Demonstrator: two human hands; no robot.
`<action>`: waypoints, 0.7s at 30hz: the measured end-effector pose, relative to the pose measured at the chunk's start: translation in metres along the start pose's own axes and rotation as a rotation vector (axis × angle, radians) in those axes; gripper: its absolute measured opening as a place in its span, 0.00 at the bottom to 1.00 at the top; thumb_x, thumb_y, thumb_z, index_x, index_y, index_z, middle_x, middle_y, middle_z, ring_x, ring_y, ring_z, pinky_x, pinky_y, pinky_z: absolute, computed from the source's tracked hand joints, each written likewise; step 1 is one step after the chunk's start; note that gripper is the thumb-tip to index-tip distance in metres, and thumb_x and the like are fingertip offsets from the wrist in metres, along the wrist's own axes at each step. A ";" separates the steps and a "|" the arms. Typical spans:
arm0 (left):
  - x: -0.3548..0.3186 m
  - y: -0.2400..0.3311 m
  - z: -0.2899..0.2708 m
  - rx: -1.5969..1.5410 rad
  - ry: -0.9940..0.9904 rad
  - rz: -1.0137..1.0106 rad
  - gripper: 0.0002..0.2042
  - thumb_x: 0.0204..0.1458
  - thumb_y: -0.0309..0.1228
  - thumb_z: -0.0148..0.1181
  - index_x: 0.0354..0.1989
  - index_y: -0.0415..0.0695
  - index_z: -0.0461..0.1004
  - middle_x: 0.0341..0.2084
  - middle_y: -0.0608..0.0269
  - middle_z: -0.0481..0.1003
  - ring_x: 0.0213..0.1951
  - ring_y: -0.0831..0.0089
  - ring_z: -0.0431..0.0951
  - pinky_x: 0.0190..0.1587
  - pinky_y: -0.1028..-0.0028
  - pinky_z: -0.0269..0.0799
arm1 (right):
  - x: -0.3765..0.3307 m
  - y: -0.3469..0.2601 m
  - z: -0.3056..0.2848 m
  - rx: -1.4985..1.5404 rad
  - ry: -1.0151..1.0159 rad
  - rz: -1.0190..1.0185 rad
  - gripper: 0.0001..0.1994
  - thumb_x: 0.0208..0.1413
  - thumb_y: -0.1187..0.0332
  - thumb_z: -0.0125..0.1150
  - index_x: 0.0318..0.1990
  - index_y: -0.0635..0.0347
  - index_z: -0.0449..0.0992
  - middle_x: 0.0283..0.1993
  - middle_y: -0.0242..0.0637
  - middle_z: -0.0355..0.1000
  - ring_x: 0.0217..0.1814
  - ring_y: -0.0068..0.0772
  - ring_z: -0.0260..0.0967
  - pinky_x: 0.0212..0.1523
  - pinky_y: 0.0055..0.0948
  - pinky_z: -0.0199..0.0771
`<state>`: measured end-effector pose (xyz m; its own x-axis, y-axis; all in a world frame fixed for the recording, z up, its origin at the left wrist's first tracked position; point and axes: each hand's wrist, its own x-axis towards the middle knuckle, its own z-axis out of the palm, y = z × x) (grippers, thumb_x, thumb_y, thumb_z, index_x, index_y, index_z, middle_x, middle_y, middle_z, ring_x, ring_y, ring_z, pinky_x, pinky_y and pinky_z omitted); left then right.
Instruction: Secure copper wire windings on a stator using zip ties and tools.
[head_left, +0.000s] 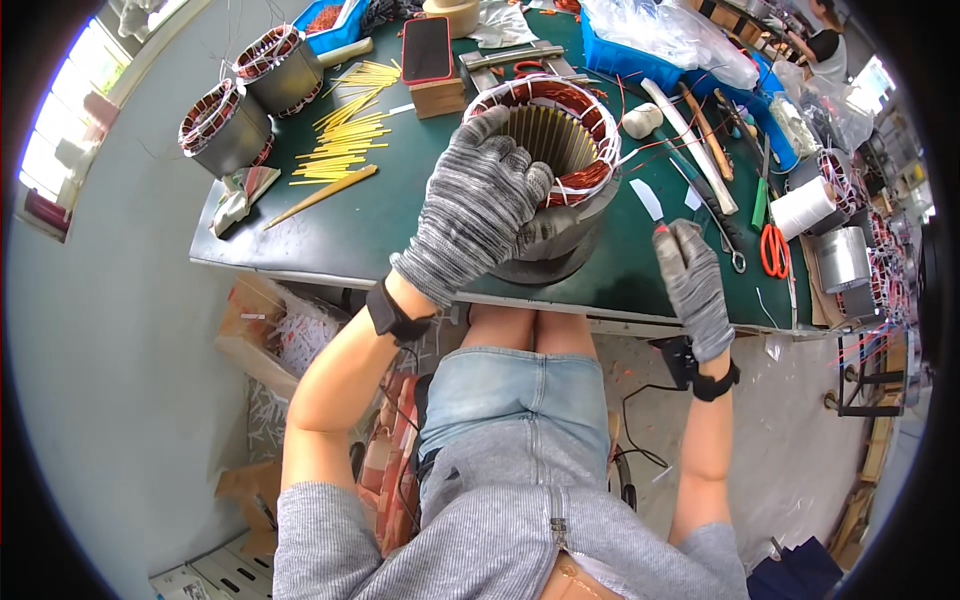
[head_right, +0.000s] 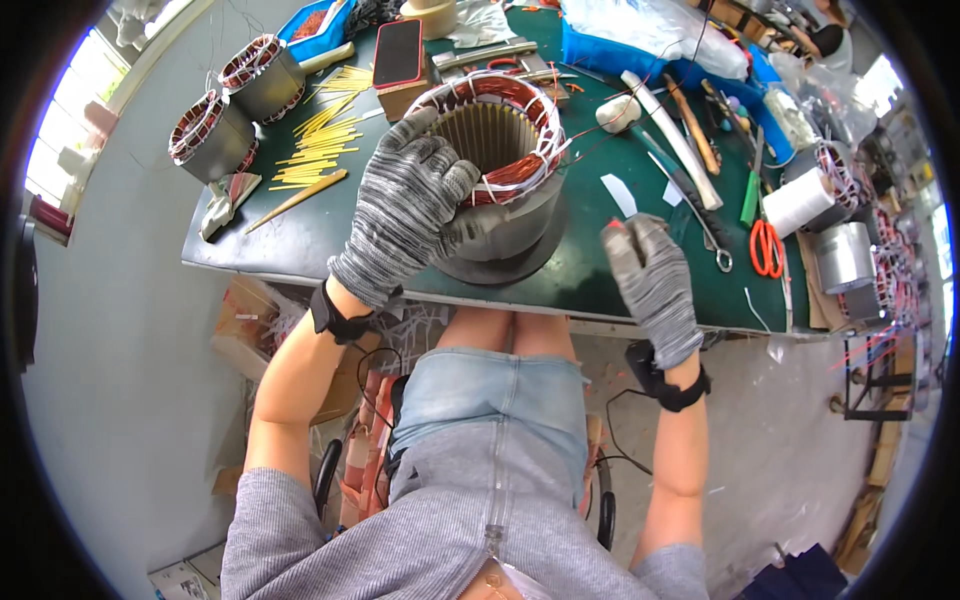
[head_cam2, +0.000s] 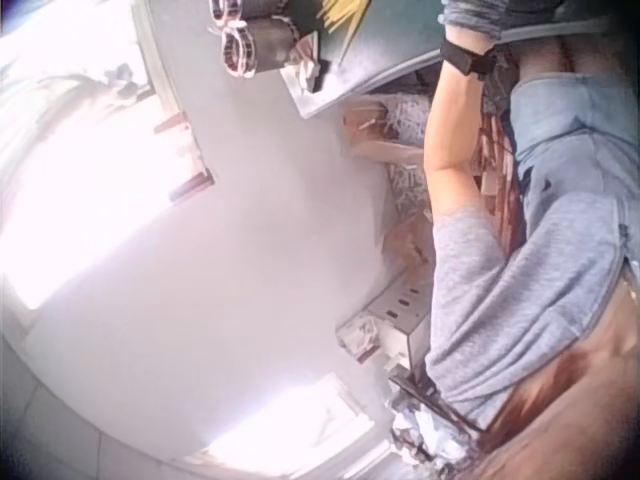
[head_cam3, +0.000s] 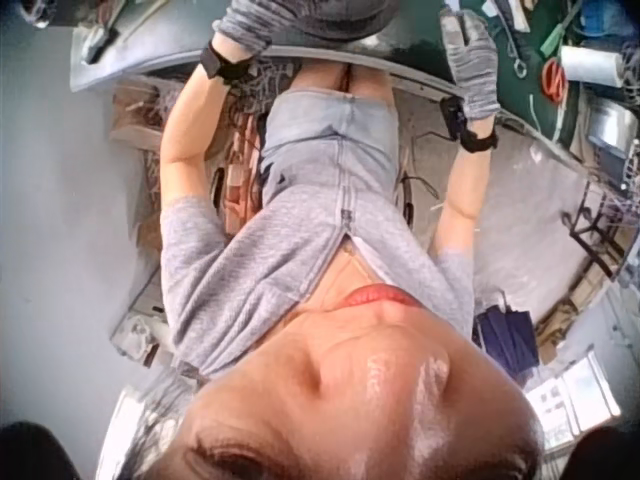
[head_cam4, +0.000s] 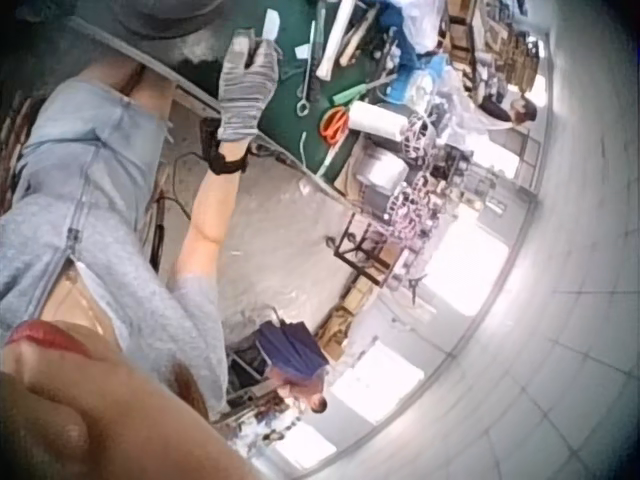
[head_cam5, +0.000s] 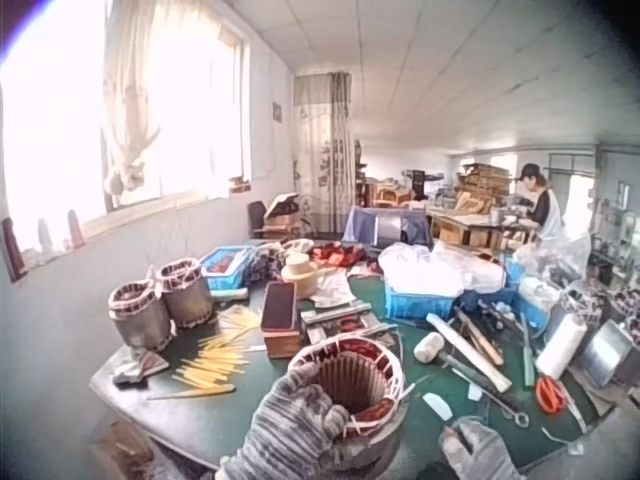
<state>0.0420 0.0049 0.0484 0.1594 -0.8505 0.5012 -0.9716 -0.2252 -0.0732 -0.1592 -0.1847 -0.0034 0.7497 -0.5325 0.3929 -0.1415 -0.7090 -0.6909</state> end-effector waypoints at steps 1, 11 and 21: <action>-0.002 -0.004 0.011 0.039 0.120 0.049 0.21 0.38 0.48 0.66 0.30 0.42 0.73 0.28 0.55 0.73 0.47 0.58 0.72 0.57 0.57 0.62 | 0.003 0.023 -0.001 -0.068 0.035 -0.042 0.14 0.57 0.60 0.58 0.32 0.64 0.68 0.26 0.40 0.65 0.25 0.37 0.61 0.30 0.34 0.65; -0.066 0.114 -0.015 -1.884 -0.011 -0.522 0.41 0.54 0.66 0.38 0.62 0.38 0.61 0.61 0.53 0.62 0.64 0.62 0.59 0.67 0.63 0.47 | -0.026 -0.042 0.004 0.319 0.041 -0.108 0.17 0.53 0.70 0.48 0.50 0.62 0.69 0.46 0.42 0.69 0.46 0.37 0.68 0.45 0.32 0.69; -0.064 0.164 0.004 -2.071 -0.360 -0.267 0.34 0.63 0.38 0.46 0.70 0.39 0.35 0.70 0.54 0.40 0.69 0.65 0.45 0.68 0.67 0.42 | -0.080 -0.047 -0.002 0.297 0.198 0.166 0.14 0.59 0.64 0.46 0.27 0.59 0.73 0.21 0.40 0.71 0.20 0.39 0.70 0.26 0.32 0.69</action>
<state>-0.1274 0.0206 0.0012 0.0659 -0.9832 0.1702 0.3803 0.1824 0.9067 -0.2137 -0.1095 -0.0013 0.5894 -0.7280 0.3501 -0.0353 -0.4562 -0.8892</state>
